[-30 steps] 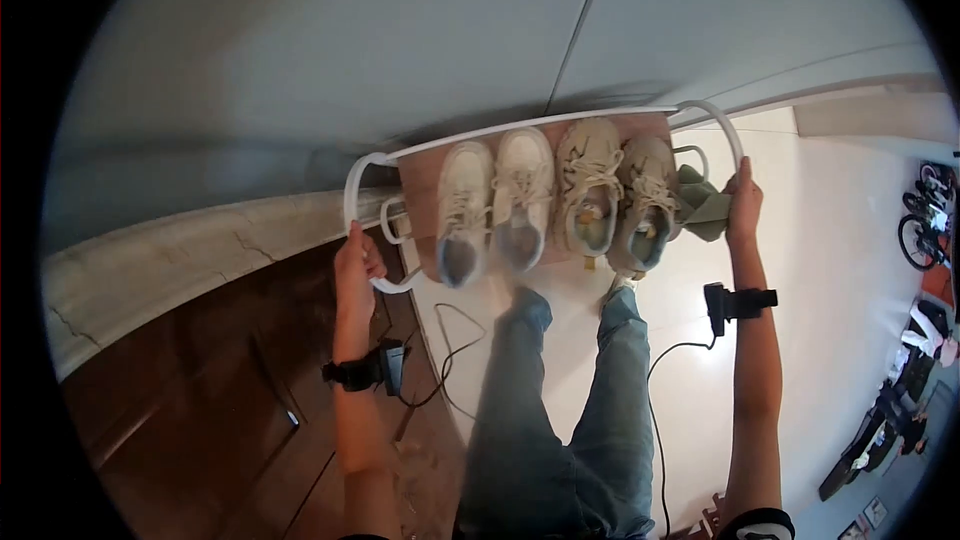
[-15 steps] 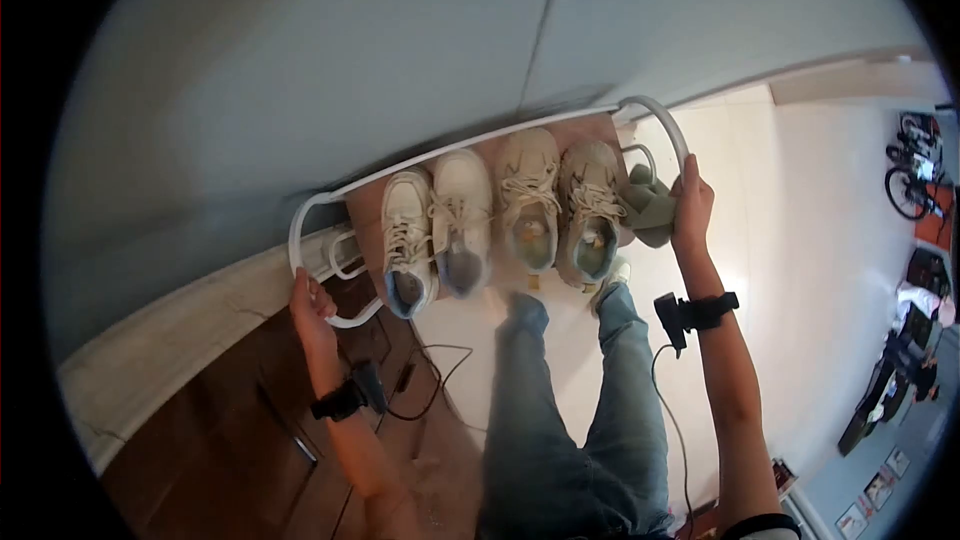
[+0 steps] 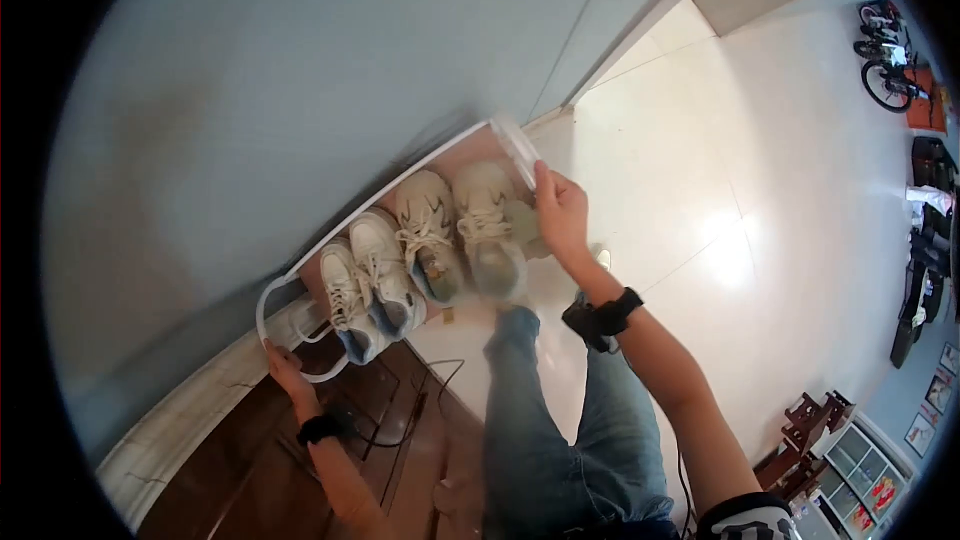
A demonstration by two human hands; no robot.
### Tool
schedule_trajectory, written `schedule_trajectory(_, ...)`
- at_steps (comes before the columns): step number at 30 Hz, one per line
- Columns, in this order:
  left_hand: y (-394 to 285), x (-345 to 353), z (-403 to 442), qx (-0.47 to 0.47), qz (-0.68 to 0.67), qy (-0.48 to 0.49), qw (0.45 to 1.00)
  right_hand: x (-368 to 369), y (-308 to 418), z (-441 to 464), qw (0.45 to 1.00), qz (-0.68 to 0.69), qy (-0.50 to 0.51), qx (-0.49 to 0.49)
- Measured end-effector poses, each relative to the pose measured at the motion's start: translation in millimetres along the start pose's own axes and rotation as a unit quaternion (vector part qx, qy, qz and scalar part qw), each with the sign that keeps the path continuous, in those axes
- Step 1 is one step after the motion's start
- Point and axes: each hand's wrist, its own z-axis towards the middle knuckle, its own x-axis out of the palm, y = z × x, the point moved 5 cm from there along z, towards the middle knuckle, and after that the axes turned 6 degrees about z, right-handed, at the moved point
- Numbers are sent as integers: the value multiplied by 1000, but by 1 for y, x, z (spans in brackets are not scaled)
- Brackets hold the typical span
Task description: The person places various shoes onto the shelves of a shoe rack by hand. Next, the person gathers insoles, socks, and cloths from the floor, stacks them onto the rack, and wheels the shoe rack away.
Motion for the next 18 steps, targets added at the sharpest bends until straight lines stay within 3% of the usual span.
schedule_trajectory(5,-6,3,-4,24,28,-2,999,-4,12,-11,999,15,-42,-9)
schedule_trajectory(8,1,2,6,17,22,-72,997,-5,10,-12,997,37,-58,-41)
schedule_trajectory(12,15,-12,21,-77,176,-99,976,-9,17,-14,994,74,-18,-81)
schedule_trajectory(13,83,-49,94,24,370,-57,927,-12,13,-10,992,84,-12,-91)
schedule_trajectory(15,42,-28,40,-170,305,-48,936,-20,17,-2,959,-88,7,-270)
schedule_trajectory(16,48,-21,35,-151,300,-28,941,-33,18,3,955,-83,5,-285)
schedule_trajectory(18,70,-19,39,-21,274,-11,962,-53,10,8,965,-113,103,-211)
